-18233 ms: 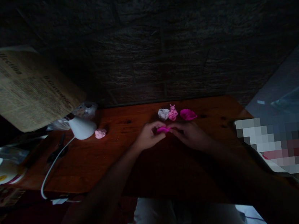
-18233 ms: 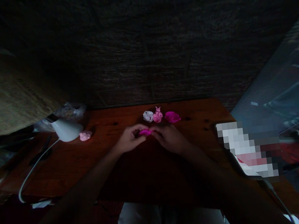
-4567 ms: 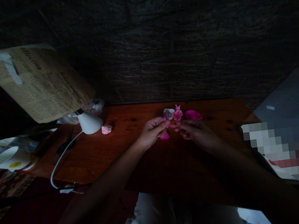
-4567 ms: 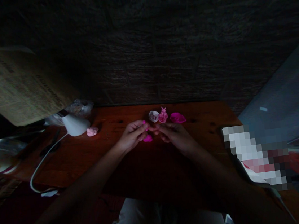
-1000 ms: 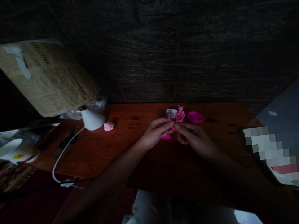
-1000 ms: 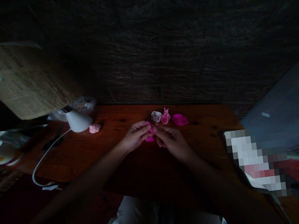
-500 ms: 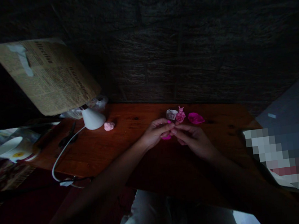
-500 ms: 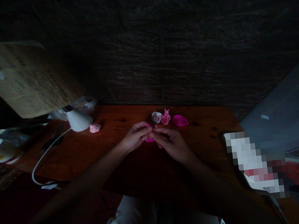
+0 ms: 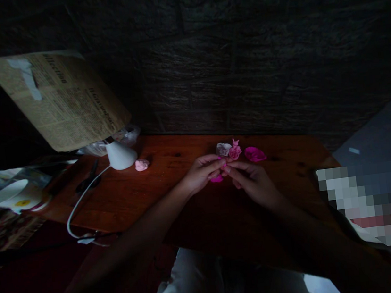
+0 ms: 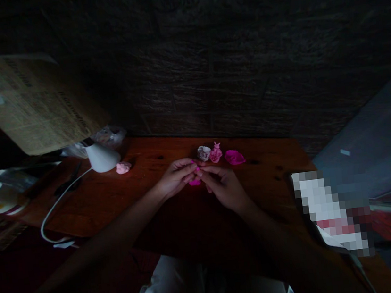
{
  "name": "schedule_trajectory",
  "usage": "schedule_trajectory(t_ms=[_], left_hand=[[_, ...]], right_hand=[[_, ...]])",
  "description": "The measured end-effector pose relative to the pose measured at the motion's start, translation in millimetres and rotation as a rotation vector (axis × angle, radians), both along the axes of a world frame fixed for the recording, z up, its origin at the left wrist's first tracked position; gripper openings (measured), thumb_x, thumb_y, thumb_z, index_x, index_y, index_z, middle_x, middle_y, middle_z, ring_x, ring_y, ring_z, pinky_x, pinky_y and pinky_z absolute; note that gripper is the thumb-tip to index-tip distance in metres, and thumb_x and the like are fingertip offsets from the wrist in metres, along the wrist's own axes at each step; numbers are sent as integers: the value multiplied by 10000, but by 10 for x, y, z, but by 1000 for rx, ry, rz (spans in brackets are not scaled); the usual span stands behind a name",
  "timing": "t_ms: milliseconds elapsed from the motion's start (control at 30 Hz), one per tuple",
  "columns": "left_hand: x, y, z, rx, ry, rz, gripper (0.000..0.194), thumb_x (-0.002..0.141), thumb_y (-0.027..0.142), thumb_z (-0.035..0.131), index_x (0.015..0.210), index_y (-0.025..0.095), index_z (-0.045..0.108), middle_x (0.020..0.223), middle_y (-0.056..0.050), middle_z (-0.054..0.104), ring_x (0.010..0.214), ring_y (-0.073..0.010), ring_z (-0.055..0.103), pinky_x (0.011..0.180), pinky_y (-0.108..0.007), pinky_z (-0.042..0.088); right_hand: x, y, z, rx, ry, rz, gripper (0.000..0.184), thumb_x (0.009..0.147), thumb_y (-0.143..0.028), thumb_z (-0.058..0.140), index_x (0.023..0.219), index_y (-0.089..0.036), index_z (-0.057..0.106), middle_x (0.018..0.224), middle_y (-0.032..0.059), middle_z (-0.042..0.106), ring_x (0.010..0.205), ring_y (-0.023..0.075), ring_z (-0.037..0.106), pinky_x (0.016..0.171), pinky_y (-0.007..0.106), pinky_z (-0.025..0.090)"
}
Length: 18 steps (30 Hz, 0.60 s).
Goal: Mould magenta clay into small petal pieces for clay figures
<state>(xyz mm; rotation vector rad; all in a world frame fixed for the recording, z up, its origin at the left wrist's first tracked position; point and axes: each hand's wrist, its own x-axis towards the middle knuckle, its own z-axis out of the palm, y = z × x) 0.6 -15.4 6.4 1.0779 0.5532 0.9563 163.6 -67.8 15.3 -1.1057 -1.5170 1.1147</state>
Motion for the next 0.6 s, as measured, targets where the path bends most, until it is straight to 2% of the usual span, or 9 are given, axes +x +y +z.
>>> schedule_trajectory(t_ms=[267,433,600], left_hand=[[-3,4,-24,-8,13,13,412,568,439,919,734,121,716,581,21,597,484,-37,445,498,-183,385],[10,0,-8,23,33,10,426,607,454,894,765,103,713,558,29,591,450,-24,403,467,-180,320],[14,0,16,45,10,-62,449,711,537,801,779,109,686,548,25,568,435,-25,357,447,-186,239]], right_hand=[[-24,-26,19,-27,-4,1,426,802,-591,692,928,-190,761,511,-47,504,494,114,423,543,286,346],[-11,-20,31,-44,-15,31,439,816,-596,670,898,-173,755,510,-45,498,494,106,416,542,281,333],[1,15,26,-121,130,22,446,780,-606,696,884,-174,741,550,-46,494,488,86,370,498,260,282]])
